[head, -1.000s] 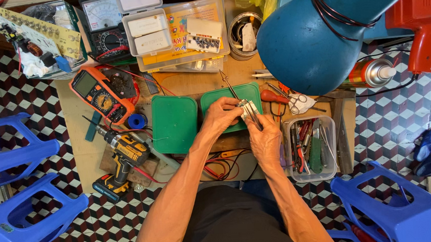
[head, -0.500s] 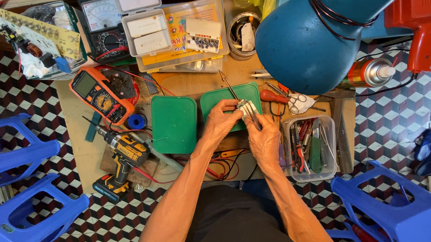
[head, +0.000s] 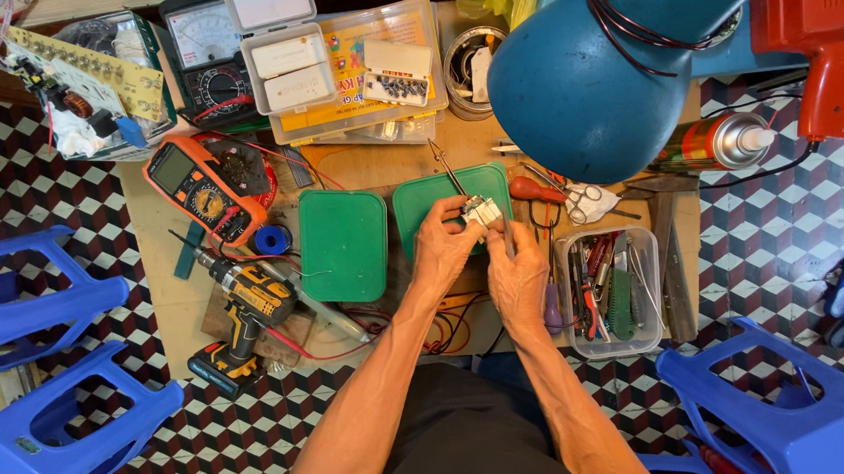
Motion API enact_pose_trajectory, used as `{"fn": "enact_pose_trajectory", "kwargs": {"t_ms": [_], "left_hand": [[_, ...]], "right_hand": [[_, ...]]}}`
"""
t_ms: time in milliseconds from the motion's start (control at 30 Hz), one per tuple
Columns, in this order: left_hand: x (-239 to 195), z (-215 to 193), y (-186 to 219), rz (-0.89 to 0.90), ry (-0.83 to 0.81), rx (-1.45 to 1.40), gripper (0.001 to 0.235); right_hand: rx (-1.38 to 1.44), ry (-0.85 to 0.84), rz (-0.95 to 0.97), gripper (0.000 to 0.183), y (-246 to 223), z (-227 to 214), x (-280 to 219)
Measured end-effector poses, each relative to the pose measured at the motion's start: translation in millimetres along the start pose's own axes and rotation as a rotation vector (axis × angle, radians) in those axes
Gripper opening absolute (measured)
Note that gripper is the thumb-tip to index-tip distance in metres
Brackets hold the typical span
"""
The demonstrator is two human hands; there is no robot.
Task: The person works on a small electrical component, using a screwdriver to adjust internal parts and a heat gun to apply heat to the assembly. The person also uses a multimeter to test the component.
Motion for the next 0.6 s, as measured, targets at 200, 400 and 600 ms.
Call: {"fn": "enact_pose_trajectory", "kwargs": {"t_ms": [200,400,600], "left_hand": [[-9,1,-3,0.041,-0.005,-0.071,0.059],[-5,-2,-9,0.086,-0.107,-0.132,0.061],[0,-11,-21,0.029,-0.161,-0.106,0.057]], "right_hand": [[0.033,-0.007,0.004,0.028,5,-2,2],[-0.099,0.060,-0.257,0.024,-11,-21,-3],[-0.217,-0.013,-0.460,0.041,-23,-18,30]]}}
Point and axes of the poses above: each hand's wrist, its own x-axis towards the middle knuckle, its own z-axis out of the palm, y = z × x, the point moved 7 cm from there along x, towards the middle knuckle, and after that the axes turned 4 degrees about y, right-handed, at the moved point
